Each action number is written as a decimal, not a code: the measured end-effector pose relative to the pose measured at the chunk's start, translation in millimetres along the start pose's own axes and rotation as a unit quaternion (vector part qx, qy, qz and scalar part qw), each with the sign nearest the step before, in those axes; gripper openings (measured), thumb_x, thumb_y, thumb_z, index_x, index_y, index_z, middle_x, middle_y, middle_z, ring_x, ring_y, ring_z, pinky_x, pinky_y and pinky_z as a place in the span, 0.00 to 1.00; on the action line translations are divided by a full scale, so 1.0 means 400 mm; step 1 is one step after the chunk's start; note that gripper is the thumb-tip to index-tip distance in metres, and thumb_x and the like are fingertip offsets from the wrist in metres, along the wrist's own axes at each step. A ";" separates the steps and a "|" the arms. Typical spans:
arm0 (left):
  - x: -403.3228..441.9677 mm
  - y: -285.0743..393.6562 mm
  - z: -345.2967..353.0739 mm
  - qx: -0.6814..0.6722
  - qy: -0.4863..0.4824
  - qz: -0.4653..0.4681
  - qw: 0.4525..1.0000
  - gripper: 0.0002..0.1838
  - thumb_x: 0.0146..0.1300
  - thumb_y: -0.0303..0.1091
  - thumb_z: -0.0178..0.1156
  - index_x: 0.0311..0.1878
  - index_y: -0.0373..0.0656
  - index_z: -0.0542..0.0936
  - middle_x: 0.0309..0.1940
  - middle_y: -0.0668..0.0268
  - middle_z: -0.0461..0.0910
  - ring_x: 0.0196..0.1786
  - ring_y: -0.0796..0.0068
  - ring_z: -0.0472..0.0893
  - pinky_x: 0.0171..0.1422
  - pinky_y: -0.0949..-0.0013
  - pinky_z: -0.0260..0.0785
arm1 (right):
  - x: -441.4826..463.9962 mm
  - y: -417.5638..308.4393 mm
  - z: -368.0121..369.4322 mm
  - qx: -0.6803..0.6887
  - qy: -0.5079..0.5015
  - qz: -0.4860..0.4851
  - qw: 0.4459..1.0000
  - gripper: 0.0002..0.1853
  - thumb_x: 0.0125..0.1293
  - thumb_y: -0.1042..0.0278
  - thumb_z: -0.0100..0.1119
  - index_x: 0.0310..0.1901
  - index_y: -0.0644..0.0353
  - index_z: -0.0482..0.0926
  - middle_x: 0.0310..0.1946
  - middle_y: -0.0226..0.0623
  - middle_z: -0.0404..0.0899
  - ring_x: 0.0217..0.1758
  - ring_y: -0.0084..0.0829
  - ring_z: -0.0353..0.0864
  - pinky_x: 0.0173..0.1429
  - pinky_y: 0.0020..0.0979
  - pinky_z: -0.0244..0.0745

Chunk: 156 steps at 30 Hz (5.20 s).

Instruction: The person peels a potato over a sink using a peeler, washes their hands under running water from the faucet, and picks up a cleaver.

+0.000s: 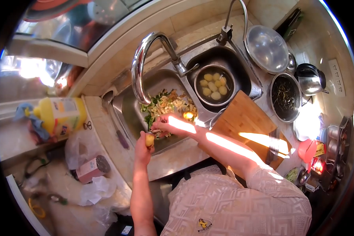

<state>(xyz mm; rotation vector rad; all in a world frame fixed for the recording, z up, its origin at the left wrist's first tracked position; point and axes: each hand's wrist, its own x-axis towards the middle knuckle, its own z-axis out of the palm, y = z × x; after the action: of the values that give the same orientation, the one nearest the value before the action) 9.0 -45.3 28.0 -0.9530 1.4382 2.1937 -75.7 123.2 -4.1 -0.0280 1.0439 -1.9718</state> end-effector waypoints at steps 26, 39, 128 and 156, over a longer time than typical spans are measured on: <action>-0.026 -0.009 0.040 -0.145 0.022 0.178 0.973 0.18 0.69 0.47 0.45 0.49 0.42 0.71 0.45 0.61 0.77 0.44 0.72 0.77 0.42 0.73 0.69 | -0.060 0.040 0.108 0.035 0.102 -0.006 0.994 0.10 0.65 0.65 0.56 0.34 0.63 0.69 0.33 0.34 0.75 0.34 0.24 0.78 0.35 0.24 0.78; -0.019 -0.027 0.070 -0.095 0.164 0.102 0.977 0.23 0.68 0.53 0.46 0.37 0.39 0.75 0.28 0.67 0.75 0.24 0.80 0.72 0.23 0.79 0.60 | -0.071 0.083 0.110 -0.091 0.136 -0.114 0.980 0.08 0.64 0.67 0.57 0.37 0.64 0.73 0.36 0.31 0.76 0.40 0.20 0.74 0.42 0.24 0.73; -0.020 -0.046 0.016 -0.221 0.125 0.060 0.965 0.16 0.69 0.43 0.42 0.32 0.43 0.73 0.19 0.70 0.69 0.12 0.83 0.58 0.14 0.79 0.48 | -0.039 0.075 0.078 0.128 0.100 0.009 0.987 0.11 0.60 0.70 0.60 0.24 0.65 0.73 0.26 0.34 0.77 0.28 0.18 0.75 0.28 0.21 0.70; -0.021 -0.035 0.032 0.010 0.151 0.218 0.964 0.13 0.67 0.36 0.42 0.31 0.42 0.72 0.21 0.71 0.69 0.21 0.84 0.65 0.21 0.79 0.54 | -0.040 0.075 0.075 0.193 0.091 0.042 0.976 0.11 0.62 0.65 0.60 0.28 0.60 0.70 0.31 0.32 0.75 0.31 0.22 0.77 0.39 0.28 0.82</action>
<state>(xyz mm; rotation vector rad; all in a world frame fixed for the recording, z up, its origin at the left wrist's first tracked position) 19.3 -27.0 27.8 -1.0844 1.9684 2.4025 -33.8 107.1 0.5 0.4099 0.7433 -2.0961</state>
